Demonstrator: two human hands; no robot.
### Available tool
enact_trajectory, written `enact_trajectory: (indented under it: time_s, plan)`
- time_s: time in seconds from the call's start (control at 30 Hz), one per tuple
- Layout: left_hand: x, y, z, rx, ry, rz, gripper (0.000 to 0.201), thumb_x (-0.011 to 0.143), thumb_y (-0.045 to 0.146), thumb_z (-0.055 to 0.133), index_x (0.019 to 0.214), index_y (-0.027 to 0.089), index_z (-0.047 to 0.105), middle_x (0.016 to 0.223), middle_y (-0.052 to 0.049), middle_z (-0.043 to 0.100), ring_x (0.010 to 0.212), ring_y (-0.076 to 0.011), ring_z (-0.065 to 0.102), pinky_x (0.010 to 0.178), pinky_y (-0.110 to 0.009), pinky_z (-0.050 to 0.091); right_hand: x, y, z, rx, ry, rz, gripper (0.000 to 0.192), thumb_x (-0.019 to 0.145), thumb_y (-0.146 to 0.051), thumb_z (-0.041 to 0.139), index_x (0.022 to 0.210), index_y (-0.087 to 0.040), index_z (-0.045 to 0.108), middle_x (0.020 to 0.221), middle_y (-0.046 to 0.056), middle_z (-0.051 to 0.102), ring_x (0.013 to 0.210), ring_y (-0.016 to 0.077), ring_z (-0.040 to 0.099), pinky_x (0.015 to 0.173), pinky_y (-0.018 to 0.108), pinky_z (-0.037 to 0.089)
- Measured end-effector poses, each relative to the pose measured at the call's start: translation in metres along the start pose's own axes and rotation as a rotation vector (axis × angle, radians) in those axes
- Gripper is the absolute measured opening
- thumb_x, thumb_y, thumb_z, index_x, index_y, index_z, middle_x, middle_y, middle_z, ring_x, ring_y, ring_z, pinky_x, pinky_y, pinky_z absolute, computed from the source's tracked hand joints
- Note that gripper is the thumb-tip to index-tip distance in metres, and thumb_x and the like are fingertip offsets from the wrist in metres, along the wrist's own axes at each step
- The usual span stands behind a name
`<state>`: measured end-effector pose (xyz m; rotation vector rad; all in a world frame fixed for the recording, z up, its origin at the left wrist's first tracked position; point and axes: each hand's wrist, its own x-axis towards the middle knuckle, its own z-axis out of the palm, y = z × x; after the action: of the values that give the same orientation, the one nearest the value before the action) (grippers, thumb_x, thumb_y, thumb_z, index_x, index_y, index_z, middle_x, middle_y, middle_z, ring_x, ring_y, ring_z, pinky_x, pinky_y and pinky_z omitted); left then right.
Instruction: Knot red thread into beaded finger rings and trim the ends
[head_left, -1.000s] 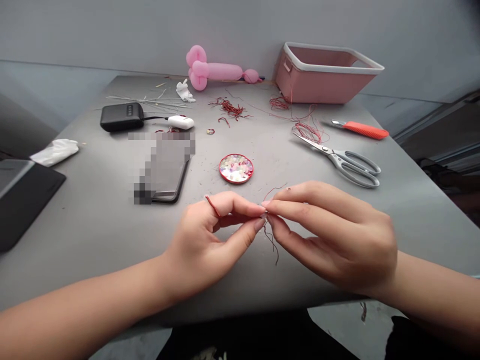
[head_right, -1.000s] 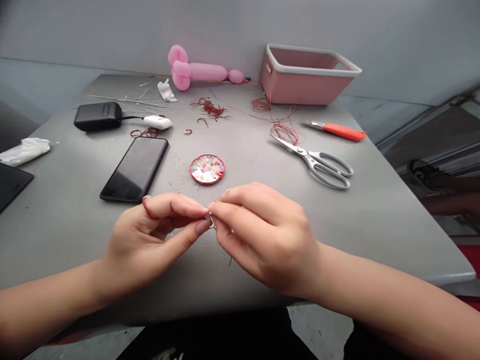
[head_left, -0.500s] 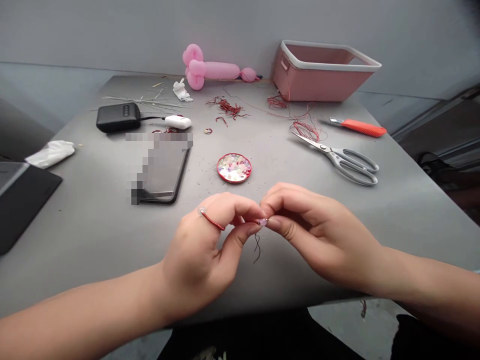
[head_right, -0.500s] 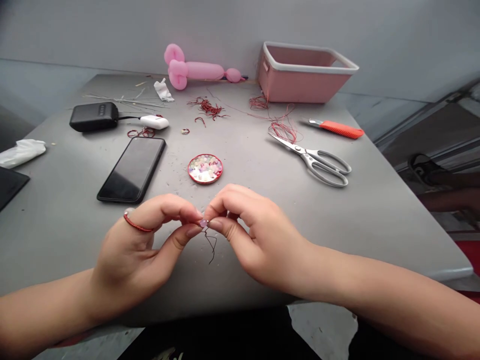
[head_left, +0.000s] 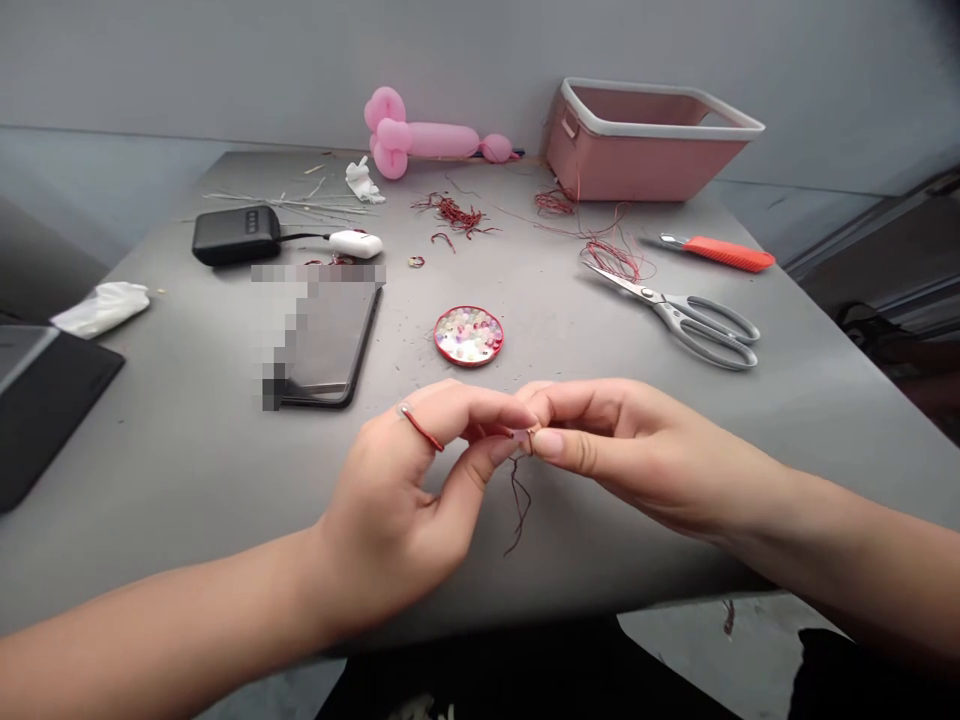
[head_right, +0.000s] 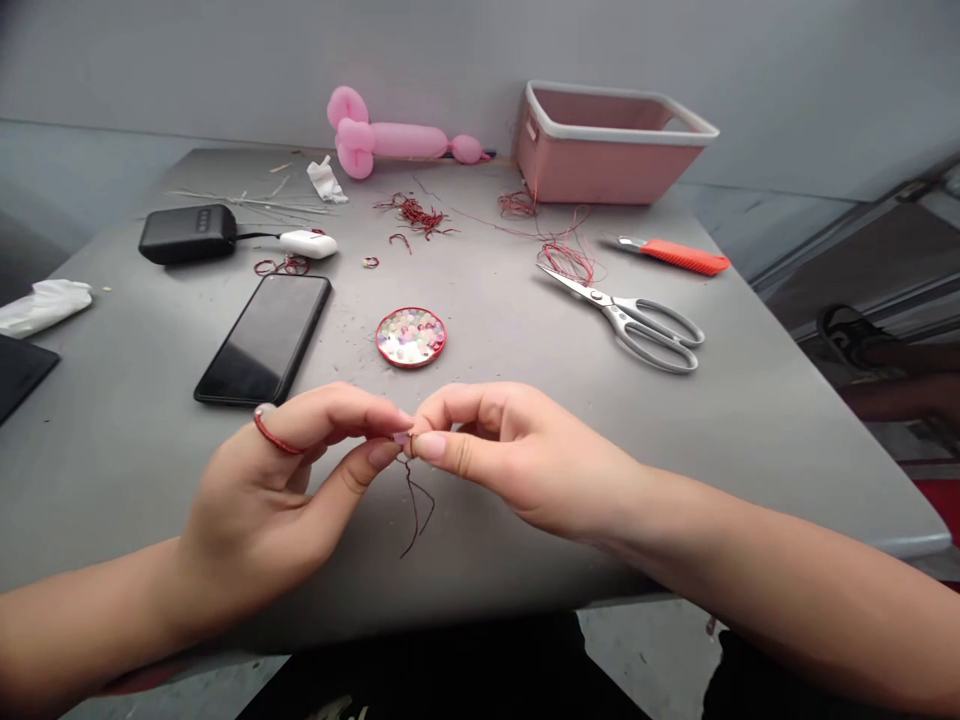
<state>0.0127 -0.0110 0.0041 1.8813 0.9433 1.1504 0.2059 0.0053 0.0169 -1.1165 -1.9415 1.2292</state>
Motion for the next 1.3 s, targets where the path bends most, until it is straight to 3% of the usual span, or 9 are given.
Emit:
enact_trajectory:
  time_s: [0.1, 0.23, 0.43, 0.67, 0.77, 1.0, 1.1, 1.2, 1.3]
  plan:
    - [-0.001, -0.002, 0.001, -0.101, 0.059, -0.111, 0.017, 0.086, 0.009, 0.064, 0.098, 0.021, 0.064, 0.091, -0.001, 0.071, 0.083, -0.0137, 0.070, 0.080, -0.026, 0.061, -0.002, -0.001, 0.004, -0.110, 0.230, -0.140, 0.005, 0.087, -0.025, 0.066, 0.086, -0.020, 0.066, 0.085, 0.002, 0.063, 0.081, 0.0146, 0.060, 0.072, 0.030, 0.051]
    - [-0.002, -0.003, 0.003, -0.238, 0.105, -0.161, 0.018, 0.085, 0.010, 0.066, 0.099, 0.021, 0.063, 0.088, 0.000, 0.069, 0.079, -0.0121, 0.072, 0.076, -0.023, 0.063, -0.006, 0.001, 0.010, -0.319, 0.410, -0.410, 0.012, 0.081, -0.013, 0.069, 0.087, -0.022, 0.065, 0.087, 0.003, 0.060, 0.083, 0.0156, 0.060, 0.074, 0.033, 0.051]
    - [-0.001, -0.004, 0.004, -0.200, 0.050, -0.094, 0.023, 0.081, 0.006, 0.067, 0.099, 0.020, 0.062, 0.091, -0.001, 0.072, 0.084, -0.0128, 0.073, 0.081, -0.023, 0.063, -0.006, 0.000, 0.010, -0.260, 0.313, -0.340, 0.008, 0.087, -0.014, 0.062, 0.088, -0.022, 0.065, 0.087, 0.003, 0.060, 0.081, 0.0148, 0.060, 0.069, 0.031, 0.050]
    - [0.007, -0.008, -0.004, 0.196, 0.018, 0.075, 0.019, 0.078, 0.004, 0.064, 0.085, 0.020, 0.059, 0.079, 0.002, 0.070, 0.072, -0.0112, 0.068, 0.073, -0.023, 0.058, -0.002, -0.005, -0.002, 0.094, -0.079, 0.174, 0.020, 0.093, -0.032, 0.051, 0.079, -0.019, 0.054, 0.075, 0.000, 0.050, 0.070, 0.0124, 0.048, 0.060, 0.026, 0.042]
    - [0.009, -0.009, -0.007, 0.298, -0.018, 0.121, 0.016, 0.080, 0.006, 0.061, 0.083, 0.021, 0.059, 0.078, 0.001, 0.070, 0.072, -0.0127, 0.067, 0.074, -0.026, 0.057, -0.001, -0.006, -0.006, 0.167, -0.159, 0.289, 0.028, 0.093, -0.043, 0.053, 0.078, -0.019, 0.055, 0.071, -0.001, 0.046, 0.065, 0.0117, 0.044, 0.055, 0.025, 0.039]
    - [0.013, -0.005, -0.005, -0.290, 0.036, -0.298, 0.012, 0.078, 0.018, 0.071, 0.080, 0.019, 0.059, 0.074, 0.000, 0.069, 0.070, -0.0140, 0.071, 0.066, -0.024, 0.061, -0.006, -0.008, 0.002, 0.086, 0.118, -0.102, 0.012, 0.091, -0.025, 0.061, 0.095, -0.022, 0.071, 0.090, 0.004, 0.065, 0.082, 0.0139, 0.062, 0.070, 0.027, 0.052]
    - [0.013, -0.004, -0.004, -0.392, -0.006, -0.400, 0.009, 0.079, 0.019, 0.072, 0.082, 0.018, 0.063, 0.073, 0.000, 0.069, 0.068, -0.0125, 0.070, 0.061, -0.020, 0.060, -0.008, -0.008, 0.004, -0.058, 0.182, -0.206, 0.010, 0.091, -0.021, 0.061, 0.094, -0.023, 0.070, 0.087, 0.002, 0.064, 0.077, 0.0114, 0.061, 0.068, 0.024, 0.051]
    - [0.012, -0.004, -0.005, -0.290, 0.001, -0.338, 0.006, 0.080, 0.018, 0.071, 0.084, 0.018, 0.067, 0.076, 0.000, 0.071, 0.070, -0.0117, 0.070, 0.063, -0.019, 0.059, -0.008, -0.007, 0.000, -0.107, 0.156, -0.144, 0.016, 0.094, -0.025, 0.056, 0.081, -0.021, 0.065, 0.082, 0.001, 0.060, 0.074, 0.0109, 0.058, 0.067, 0.024, 0.049]
    - [0.011, -0.004, -0.006, -0.121, 0.022, -0.259, 0.006, 0.079, 0.017, 0.071, 0.085, 0.018, 0.069, 0.079, 0.000, 0.072, 0.071, -0.0119, 0.069, 0.066, -0.019, 0.059, -0.005, -0.004, -0.005, -0.046, 0.029, 0.066, 0.034, 0.096, -0.038, 0.049, 0.067, -0.020, 0.052, 0.068, 0.000, 0.048, 0.062, 0.0111, 0.047, 0.054, 0.024, 0.041]
